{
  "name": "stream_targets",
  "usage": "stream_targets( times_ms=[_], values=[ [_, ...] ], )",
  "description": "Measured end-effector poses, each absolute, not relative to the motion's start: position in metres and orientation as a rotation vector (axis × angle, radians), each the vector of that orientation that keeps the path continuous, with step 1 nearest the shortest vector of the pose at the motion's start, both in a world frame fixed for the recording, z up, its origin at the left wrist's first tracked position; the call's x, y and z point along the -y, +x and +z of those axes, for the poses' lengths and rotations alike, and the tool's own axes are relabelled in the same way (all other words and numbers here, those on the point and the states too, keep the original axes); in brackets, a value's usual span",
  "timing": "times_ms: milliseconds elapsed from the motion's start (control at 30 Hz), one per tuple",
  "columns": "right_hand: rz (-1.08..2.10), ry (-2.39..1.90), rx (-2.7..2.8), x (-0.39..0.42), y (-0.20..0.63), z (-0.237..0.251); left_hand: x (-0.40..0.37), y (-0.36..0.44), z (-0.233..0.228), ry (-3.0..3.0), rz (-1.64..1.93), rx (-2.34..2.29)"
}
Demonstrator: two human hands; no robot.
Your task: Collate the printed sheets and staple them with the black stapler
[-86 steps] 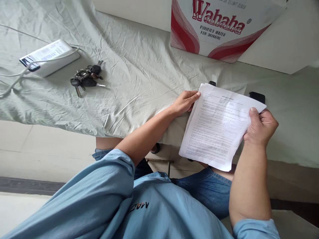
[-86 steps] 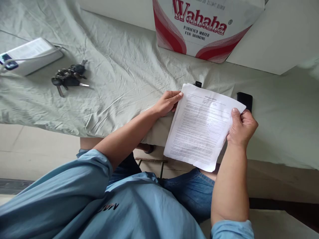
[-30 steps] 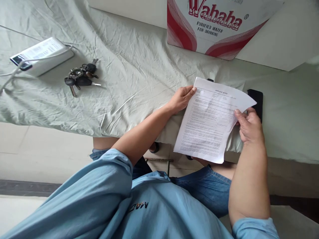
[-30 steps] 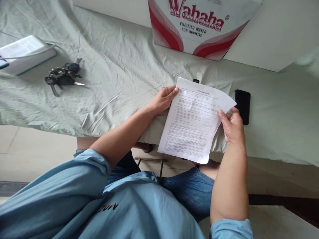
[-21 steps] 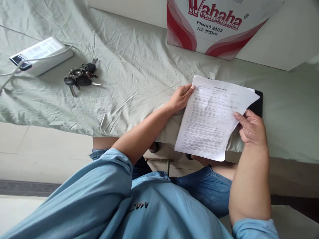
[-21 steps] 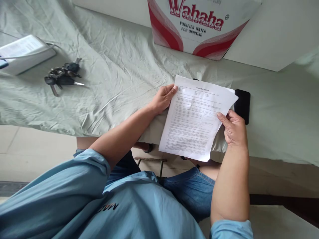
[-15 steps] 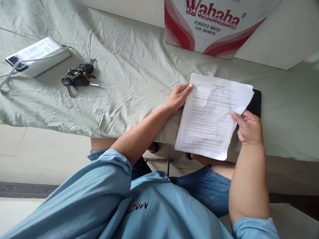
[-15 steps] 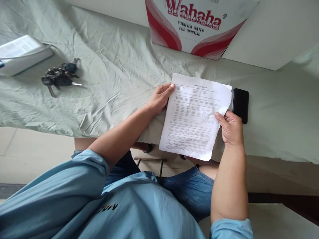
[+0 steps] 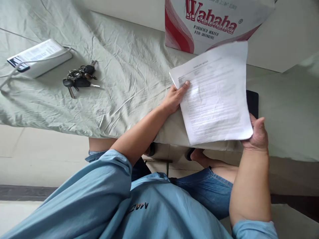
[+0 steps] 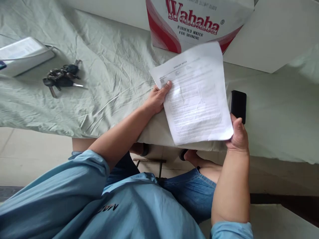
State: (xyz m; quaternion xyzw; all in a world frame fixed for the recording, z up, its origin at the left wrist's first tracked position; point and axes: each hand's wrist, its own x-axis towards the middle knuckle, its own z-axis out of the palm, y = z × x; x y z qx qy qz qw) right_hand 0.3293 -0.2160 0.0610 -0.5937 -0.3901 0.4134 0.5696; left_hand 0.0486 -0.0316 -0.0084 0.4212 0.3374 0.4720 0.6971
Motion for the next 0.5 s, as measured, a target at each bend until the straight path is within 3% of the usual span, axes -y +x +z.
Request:
stream_targets(
  times_ms=[200, 333, 500],
  values=[
    [0.988, -1.329, 0.877, 0.205, 0.288, 0.043, 0.029, 0.056, -0.007, 0.649, 1.205, -0.673],
    [0.713, -1.392, 0.831, 0.193, 0.275, 0.032, 0.032, 0.052, -0.003, 0.665, 1.185, -0.638],
    [0.255, -1.331, 0.956, 0.200, 0.319, 0.055, 0.022, 0.033, 0.002, 0.872, 1.121, -0.622]
  ],
)
